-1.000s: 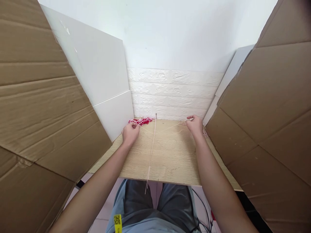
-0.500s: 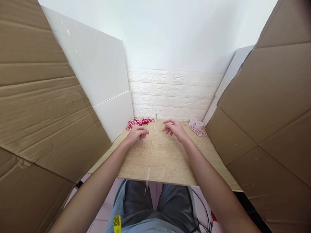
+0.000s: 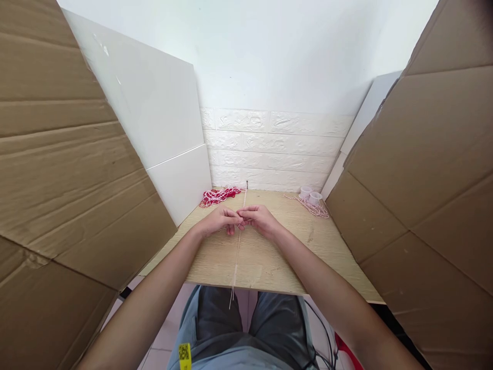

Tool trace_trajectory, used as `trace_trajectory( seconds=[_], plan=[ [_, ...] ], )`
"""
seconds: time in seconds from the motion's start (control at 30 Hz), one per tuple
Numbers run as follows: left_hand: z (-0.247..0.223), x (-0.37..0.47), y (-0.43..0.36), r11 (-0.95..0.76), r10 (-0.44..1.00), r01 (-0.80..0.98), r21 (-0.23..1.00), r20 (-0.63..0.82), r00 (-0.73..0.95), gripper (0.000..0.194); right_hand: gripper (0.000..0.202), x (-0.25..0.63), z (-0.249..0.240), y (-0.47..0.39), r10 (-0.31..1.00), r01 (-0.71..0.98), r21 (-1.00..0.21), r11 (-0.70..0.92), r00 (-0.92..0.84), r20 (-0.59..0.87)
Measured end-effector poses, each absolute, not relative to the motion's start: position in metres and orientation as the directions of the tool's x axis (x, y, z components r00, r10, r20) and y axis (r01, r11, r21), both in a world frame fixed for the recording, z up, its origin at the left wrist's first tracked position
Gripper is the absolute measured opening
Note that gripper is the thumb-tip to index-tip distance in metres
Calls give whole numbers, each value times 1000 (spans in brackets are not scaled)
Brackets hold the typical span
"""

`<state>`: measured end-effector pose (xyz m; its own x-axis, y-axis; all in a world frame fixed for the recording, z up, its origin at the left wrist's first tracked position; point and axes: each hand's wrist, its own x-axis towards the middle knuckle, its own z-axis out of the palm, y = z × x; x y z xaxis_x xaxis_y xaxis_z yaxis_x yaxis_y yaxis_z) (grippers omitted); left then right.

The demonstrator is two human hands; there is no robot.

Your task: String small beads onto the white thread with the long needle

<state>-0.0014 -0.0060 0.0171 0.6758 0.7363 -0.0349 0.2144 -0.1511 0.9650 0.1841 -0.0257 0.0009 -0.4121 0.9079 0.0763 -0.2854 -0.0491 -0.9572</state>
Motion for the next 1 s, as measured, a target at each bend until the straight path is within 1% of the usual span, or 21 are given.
trace_trajectory(
  seconds=[0.07,0.1,0.2,0.23,0.27,0.33,0.4,0.47,0.5,0.6,0.7,0.83,1.0],
  plan=[
    [16,-1,-4,-180,750,230,956,-18,661,30,29,184,-1,-25,928,-289,-955,-59,-368,54],
    [15,-1,-2,-192,784,236,952,4,621,29,31,184,-2,-24,945,-284,-957,-58,-324,39],
    [12,0,3,-221,915,233,947,118,385,23,37,183,-4,-21,981,-226,-973,-39,-192,5],
    [12,1,5,-225,935,216,950,148,322,21,40,184,-3,-20,986,-192,-981,-27,-165,5],
    [11,2,5,-227,941,189,955,166,294,21,42,184,-2,-20,989,-155,-988,-13,-150,10],
    [11,3,3,-211,925,115,971,160,346,27,45,184,1,-21,989,-91,-996,24,-142,37],
    [11,5,-1,-177,884,66,982,129,450,40,47,186,5,-24,985,-60,-997,54,-158,63],
    [12,7,-5,-164,852,68,984,106,513,51,49,187,7,-25,981,-41,-997,59,-182,65],
    [12,7,-6,-174,845,85,981,105,524,52,49,189,8,-25,980,-31,-998,50,-189,55],
    [10,7,-6,-231,851,146,962,126,510,44,48,194,8,-24,978,-24,-1000,0,-207,5],
    [8,5,-3,-267,861,213,940,134,490,36,44,199,9,-21,973,-69,-997,-32,-232,-15],
    [7,4,-1,-293,849,244,925,134,512,36,40,202,10,-20,971,-63,-998,-15,-241,0],
    [5,3,1,-307,832,269,913,120,541,36,38,202,13,-24,954,-65,-998,-27,-299,-6]
  ],
)
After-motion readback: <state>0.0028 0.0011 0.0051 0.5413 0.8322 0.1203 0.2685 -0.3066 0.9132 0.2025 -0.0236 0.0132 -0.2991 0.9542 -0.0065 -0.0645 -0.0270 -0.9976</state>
